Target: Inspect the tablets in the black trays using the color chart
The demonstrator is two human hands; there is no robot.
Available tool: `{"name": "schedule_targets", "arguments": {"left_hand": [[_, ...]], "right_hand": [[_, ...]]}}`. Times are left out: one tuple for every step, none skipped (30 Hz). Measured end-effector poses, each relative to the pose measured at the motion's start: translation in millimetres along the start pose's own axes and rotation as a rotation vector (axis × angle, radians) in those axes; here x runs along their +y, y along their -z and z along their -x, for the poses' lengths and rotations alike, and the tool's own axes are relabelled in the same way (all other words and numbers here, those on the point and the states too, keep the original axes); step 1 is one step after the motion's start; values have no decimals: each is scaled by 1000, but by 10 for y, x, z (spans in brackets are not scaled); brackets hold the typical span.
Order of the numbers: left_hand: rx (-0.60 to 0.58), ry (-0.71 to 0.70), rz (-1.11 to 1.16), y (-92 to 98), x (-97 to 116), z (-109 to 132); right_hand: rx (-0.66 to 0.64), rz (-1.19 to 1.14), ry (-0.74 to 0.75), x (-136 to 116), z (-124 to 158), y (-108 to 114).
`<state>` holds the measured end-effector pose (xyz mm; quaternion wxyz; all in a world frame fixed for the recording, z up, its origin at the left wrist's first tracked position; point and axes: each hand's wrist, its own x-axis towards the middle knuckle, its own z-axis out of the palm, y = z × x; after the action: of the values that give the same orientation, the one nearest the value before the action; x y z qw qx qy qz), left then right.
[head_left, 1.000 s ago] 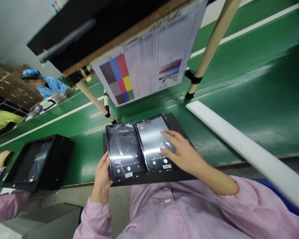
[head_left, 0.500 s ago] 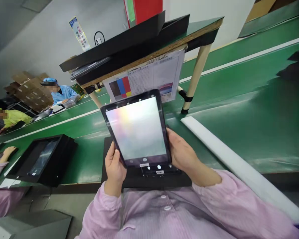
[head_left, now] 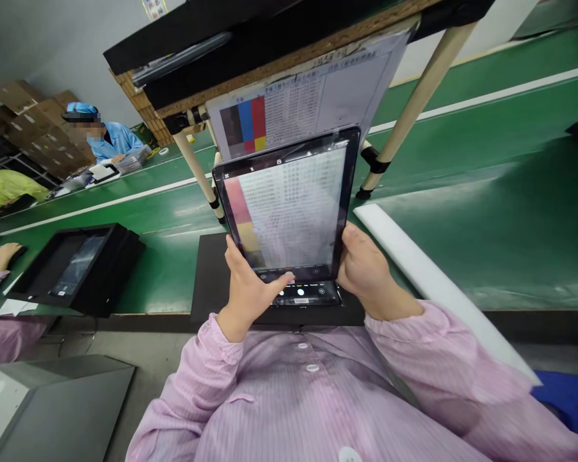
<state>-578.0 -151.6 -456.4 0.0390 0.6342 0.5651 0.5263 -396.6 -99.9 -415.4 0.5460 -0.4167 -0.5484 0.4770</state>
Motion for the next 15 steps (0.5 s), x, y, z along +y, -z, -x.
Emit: {"name": "schedule_targets", "arguments": {"left_hand": [[4,5,-1,-5,1,0],[8,9,-1,-8,0,1],[10,11,1,-9,-1,3],[13,13,6,-7,-3,6],[17,17,16,-4,-6,9],[23,26,31,0,-11,13],[31,38,55,4,-18,16],[39,48,99,9,-27,17],[53,56,178,16,-40,17],[70,65,300,23,-55,12],[89,88,460,33,-72,2],[106,133,643,45,-91,-13],[120,204,827,60,-111,-33],[128,299,988,78,-131,-56],[135,403,1111,97,-151,-81]], "right_hand": [[-3,-11,2,10,0,-1],[-4,-25,1,18,-1,-4],[-4,-49,3,24,-3,-8],[-5,-87,9,30,-6,-14],[-10,-134,17,35,-8,-21],[-19,-186,22,40,-10,-28],[-28,-233,28,44,-11,-35],[-41,-269,30,48,-11,-40],[-52,-292,30,51,-9,-42],[-67,-304,27,51,-5,-42],[-78,-307,22,47,-1,-40],[-93,-300,14,35,5,-36],[-108,-276,8,15,12,-31],[-120,-229,16,-17,19,-28],[-133,-158,47,-60,25,-27]]}}
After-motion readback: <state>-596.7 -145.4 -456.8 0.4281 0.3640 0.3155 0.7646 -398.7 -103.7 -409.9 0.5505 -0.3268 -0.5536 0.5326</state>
